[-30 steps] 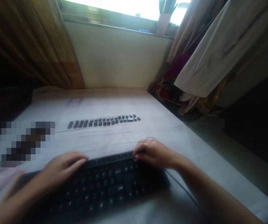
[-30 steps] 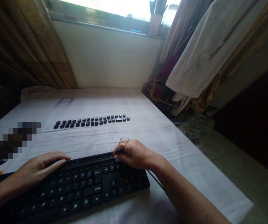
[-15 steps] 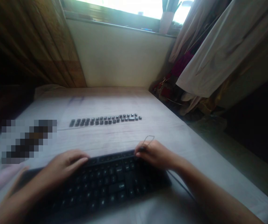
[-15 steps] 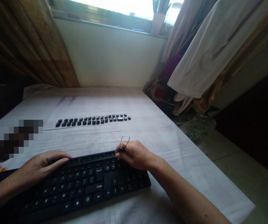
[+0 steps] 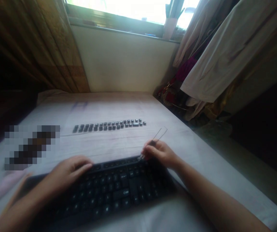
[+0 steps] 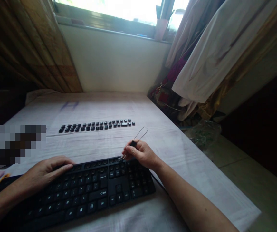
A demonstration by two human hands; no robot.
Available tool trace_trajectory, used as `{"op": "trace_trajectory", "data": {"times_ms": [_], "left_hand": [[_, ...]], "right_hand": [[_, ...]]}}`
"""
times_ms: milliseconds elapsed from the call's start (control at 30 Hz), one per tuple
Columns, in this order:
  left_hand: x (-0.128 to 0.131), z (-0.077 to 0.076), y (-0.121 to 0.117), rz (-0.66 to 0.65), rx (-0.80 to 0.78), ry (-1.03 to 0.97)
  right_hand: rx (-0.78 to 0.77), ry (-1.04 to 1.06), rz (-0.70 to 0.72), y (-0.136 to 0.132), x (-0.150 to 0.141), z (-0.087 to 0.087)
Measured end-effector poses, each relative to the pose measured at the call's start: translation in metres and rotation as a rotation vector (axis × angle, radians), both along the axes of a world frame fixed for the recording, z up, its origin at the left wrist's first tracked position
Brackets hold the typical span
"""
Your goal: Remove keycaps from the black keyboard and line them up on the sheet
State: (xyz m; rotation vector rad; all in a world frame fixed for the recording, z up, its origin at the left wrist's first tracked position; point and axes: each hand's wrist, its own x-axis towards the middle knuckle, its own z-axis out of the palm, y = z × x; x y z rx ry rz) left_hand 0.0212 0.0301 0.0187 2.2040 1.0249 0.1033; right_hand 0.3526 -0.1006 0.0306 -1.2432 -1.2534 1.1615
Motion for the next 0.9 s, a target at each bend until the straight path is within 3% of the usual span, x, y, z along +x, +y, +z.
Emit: {"op": "trace_trajectory", "data": {"times_ms": [167,300,533,733,900], "left_hand": [[0.003,0.005,-0.010,0.049,0.190,-0.041],[0.021,0.018,-0.037,0.043,0.256,-0.146],[0.057,0.032,-0.079,0.072,-0.020,-0.281],[0.062,0.029,-0.082,0.141,-0.378,-0.477],[0.062,0.022,-0.076,0.262,-0.566,-0.507]], "right_hand": [[0.182,-0.338,0.077,-0.005,-0.021,0.026],[0.338,-0.532,0.074,-0.006,-0.037,0.042],[0.476,-0.552,0.117,-0.006,-0.062,0.048],[0.523,-0.541,0.126,-0.004,-0.077,0.047],[0.606,-0.593,0.054,0.002,-0.083,0.041]]}}
